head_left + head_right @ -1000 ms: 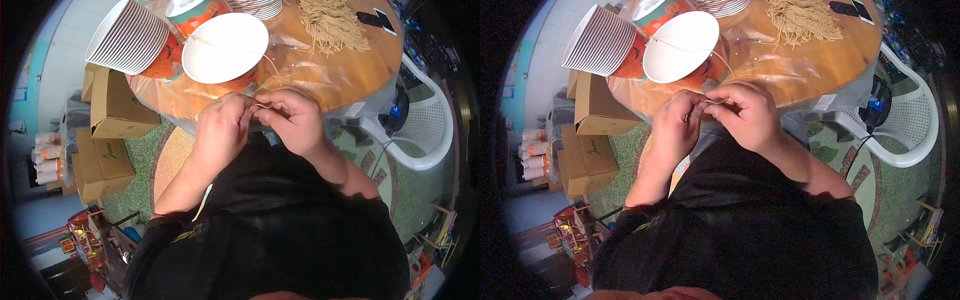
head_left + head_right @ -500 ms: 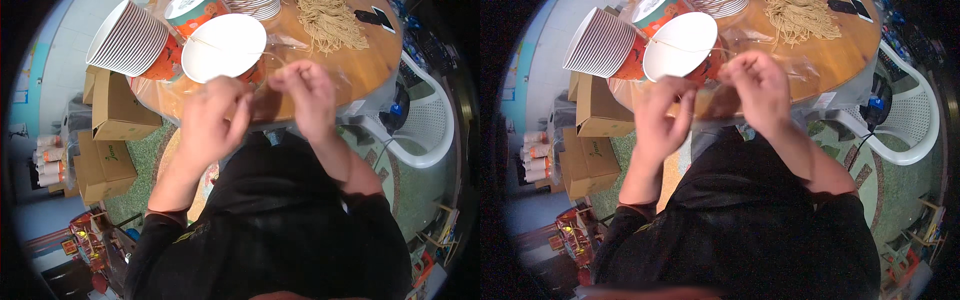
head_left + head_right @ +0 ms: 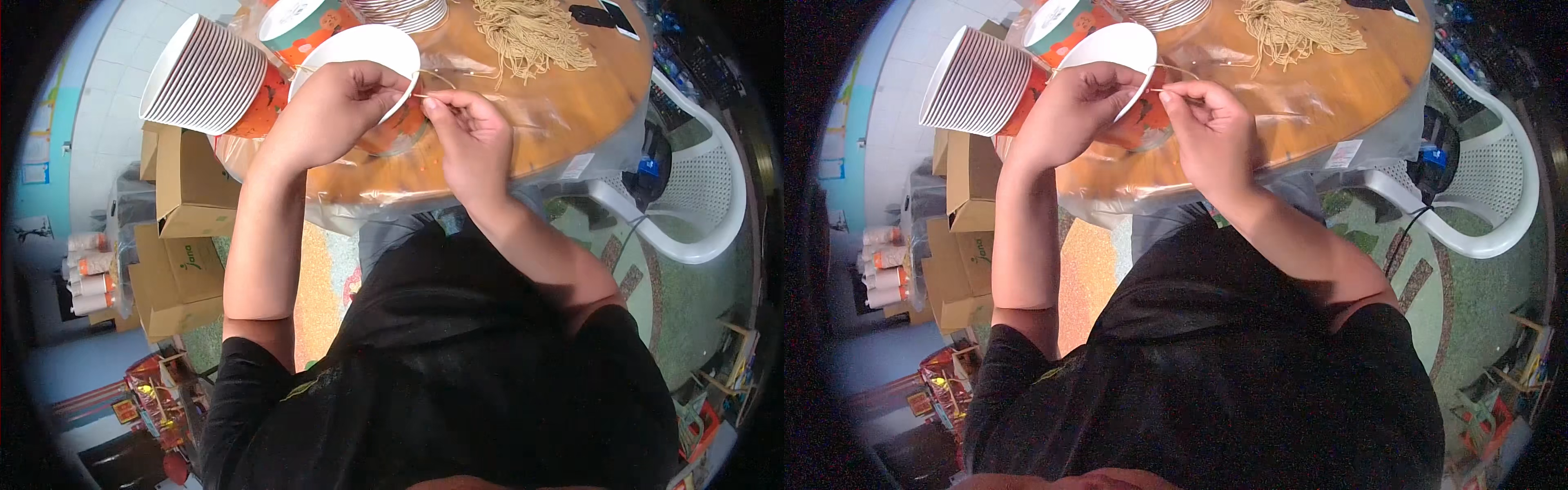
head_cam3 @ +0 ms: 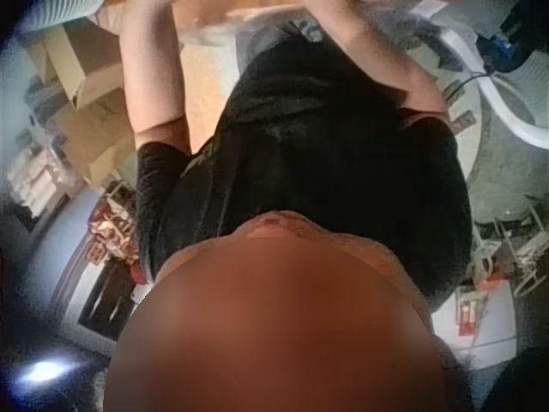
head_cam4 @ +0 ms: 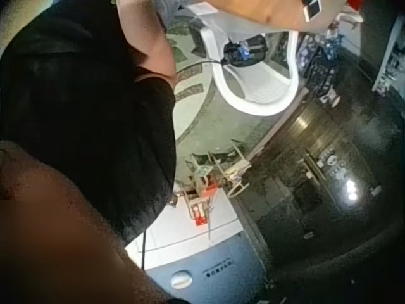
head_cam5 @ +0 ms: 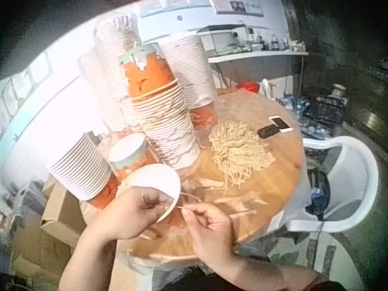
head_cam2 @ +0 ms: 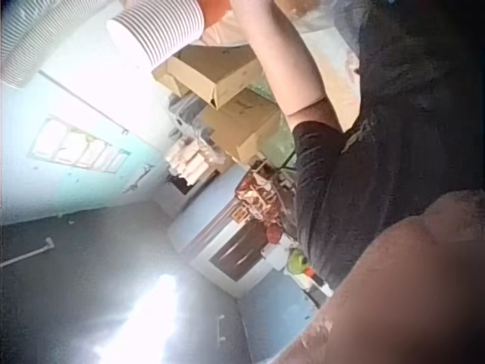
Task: Attaching thin strings or handles to disposable paper bowls.
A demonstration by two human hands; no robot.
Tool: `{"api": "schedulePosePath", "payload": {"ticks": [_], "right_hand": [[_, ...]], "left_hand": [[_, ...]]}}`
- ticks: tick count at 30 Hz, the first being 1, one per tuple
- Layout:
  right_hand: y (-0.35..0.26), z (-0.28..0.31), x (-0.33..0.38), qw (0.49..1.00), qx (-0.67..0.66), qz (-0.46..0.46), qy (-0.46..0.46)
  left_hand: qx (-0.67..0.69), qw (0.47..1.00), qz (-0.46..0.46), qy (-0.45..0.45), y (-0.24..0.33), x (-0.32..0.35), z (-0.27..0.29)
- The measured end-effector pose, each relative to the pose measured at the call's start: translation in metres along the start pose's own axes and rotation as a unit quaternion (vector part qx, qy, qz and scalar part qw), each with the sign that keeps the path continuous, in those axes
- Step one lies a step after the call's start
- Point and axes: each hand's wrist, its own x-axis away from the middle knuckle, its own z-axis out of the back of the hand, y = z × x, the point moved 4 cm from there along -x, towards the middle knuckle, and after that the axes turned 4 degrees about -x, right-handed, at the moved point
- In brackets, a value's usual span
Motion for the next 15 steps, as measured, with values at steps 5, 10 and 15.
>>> {"api": "schedulePosePath", "payload": {"ticks": [5,10,15], "right_hand": [[0.0,-0.001,0.0,1.0,0.016,-0.002,0.004],[0.001,-0.001,0.0,1.0,0.027,0.012,0.009],[-0.009,-0.006,-0.001,0.991,0.127,0.053,0.0]], "left_hand": [[-0.008,0.999,0.031,0.0,0.001,-0.001,-0.001],[-0.024,1.0,0.003,-0.009,0.0,-0.002,0.0],[0.04,0.999,0.027,-0.019,-0.004,-0.005,-0.001]]}}
